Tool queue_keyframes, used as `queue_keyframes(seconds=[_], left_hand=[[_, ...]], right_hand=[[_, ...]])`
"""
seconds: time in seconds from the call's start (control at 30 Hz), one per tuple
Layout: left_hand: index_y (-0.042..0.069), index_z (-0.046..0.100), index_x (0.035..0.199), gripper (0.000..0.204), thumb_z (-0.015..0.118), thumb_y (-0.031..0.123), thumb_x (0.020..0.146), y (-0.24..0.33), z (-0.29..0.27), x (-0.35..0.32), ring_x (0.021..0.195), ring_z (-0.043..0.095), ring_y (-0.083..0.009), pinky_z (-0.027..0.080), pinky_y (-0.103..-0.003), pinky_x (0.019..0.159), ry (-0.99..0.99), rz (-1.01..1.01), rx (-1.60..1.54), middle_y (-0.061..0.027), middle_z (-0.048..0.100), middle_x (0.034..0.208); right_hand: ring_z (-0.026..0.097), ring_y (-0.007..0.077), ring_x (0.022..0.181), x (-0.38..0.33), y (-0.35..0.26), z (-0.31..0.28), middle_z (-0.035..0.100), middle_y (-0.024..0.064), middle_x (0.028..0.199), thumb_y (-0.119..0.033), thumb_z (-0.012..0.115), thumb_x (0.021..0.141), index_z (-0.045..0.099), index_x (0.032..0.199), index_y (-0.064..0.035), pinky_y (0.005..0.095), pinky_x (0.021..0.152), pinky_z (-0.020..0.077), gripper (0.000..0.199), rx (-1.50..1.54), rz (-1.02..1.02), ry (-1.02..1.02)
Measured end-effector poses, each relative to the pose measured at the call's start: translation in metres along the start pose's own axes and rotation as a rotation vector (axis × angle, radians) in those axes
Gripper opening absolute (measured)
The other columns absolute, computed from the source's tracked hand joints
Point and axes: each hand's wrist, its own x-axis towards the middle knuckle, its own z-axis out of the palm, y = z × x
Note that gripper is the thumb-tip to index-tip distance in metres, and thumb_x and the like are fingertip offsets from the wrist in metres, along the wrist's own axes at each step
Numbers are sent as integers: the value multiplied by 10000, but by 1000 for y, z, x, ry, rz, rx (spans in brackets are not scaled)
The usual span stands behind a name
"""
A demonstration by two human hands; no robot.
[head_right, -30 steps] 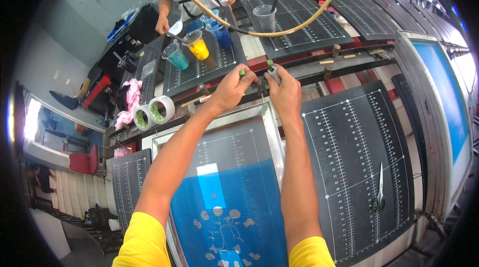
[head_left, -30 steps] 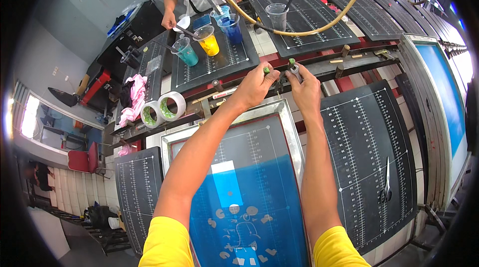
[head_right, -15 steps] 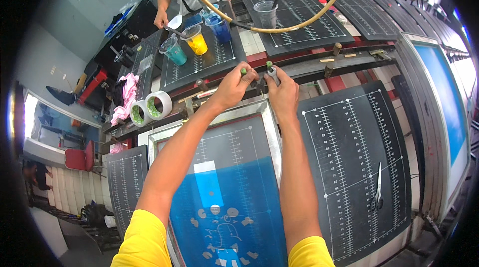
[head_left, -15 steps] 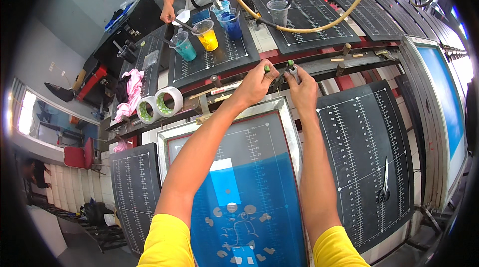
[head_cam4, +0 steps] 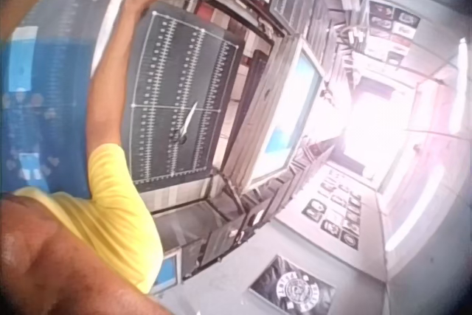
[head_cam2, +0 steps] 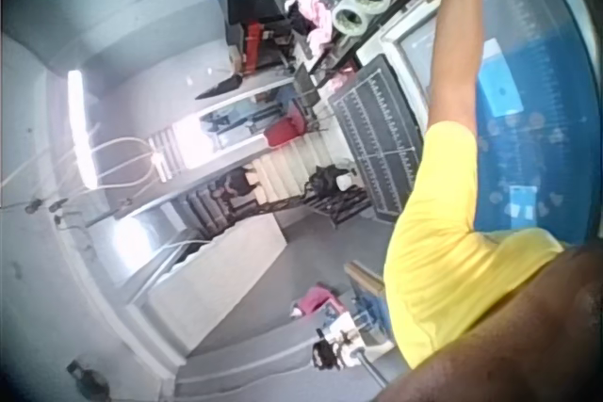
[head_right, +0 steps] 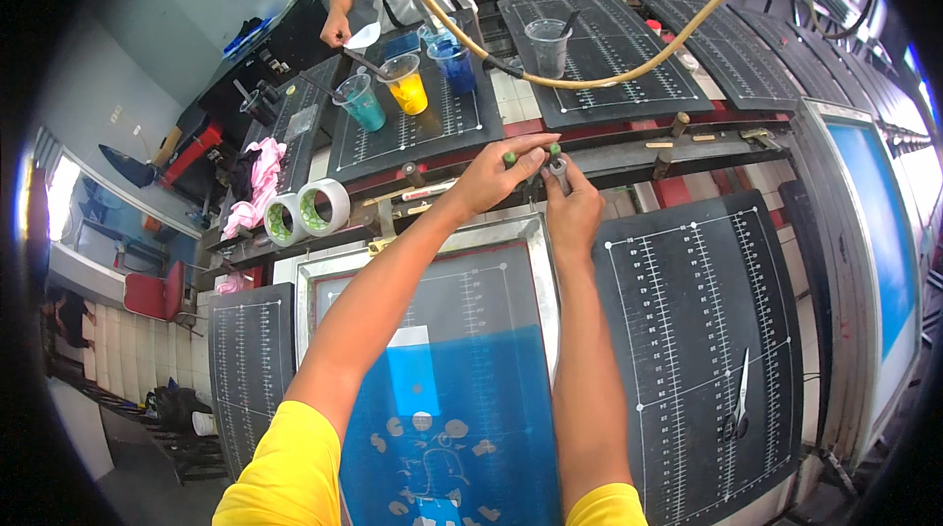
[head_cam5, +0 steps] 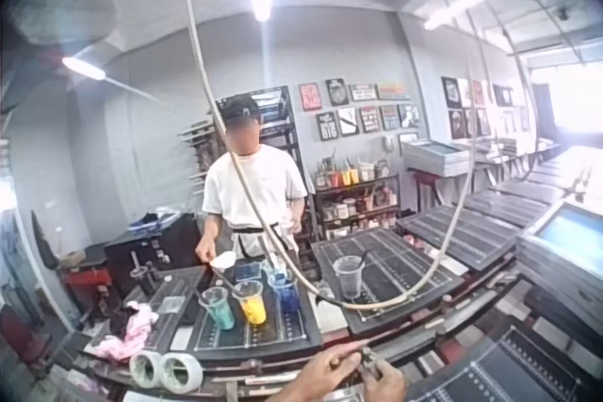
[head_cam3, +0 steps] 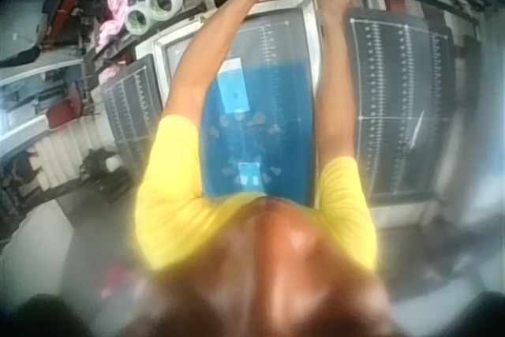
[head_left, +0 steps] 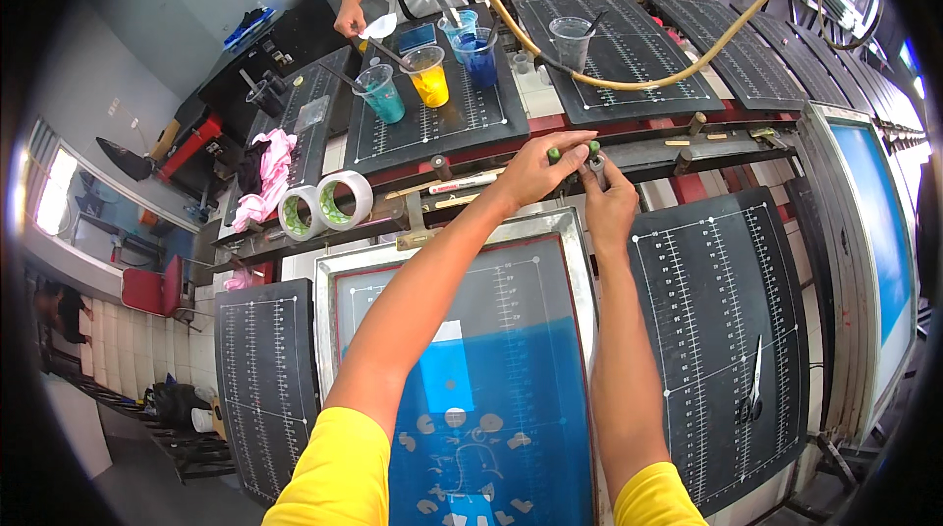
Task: The person aligns a screen-printing frame on a flatbed industrial press by turning adjustment knobs and checking the position of the screen over the substrate.
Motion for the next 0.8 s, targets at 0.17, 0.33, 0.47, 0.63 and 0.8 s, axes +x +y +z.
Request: queue_keyframes(seconds=[0.17, 0.33, 0.47, 0.63, 0.8], left_hand=[[6, 525, 1347, 648, 496, 523, 958, 3, 3, 11, 1227, 513, -207, 337, -329, 1080, -178, 28, -311, -140, 587, 1299], [-36, 565, 1258, 601, 437, 488, 994, -6, -3, 8, 1178, 551, -225, 394, -322, 1035, -147, -14, -548, -165, 608, 1223], [-39, 609, 1146, 532, 381, 429, 1032, -5, 3, 14, 1077, 592, -196, 444, -297, 959, -93, -23, -505, -134, 632, 1108], [-31, 636, 1073, 517, 352, 400, 1047, -5, 7, 14, 923, 593, -138, 448, -252, 798, -45, -20, -423, -85, 649, 991], [-43, 614, 1054, 541, 331, 417, 1046, -3, 4, 15, 953, 622, -176, 470, -285, 855, -39, 16, -421, -108, 644, 976]], right_hand=[[410, 79, 606, -2, 2, 1, 522, -10, 631, -182, 725, 859, 698, 1081, -45, 279, 561, 373, 262, 47, -76, 71], [391, 74, 597, -9, -12, 3, 495, -21, 615, -171, 729, 854, 683, 912, -7, 271, 550, 354, 180, 51, -22, 30], [406, 67, 602, -3, 1, 3, 513, -9, 631, -155, 718, 852, 661, 859, 16, 270, 555, 358, 180, 94, -13, 34], [546, 194, 591, 1, -6, -19, 627, 98, 671, -207, 614, 878, 630, 823, 21, 358, 608, 446, 235, -157, 26, -111], [620, 207, 676, 6, -8, -52, 657, 129, 747, -155, 523, 933, 604, 1035, 50, 346, 661, 475, 242, 61, 0, -87]])
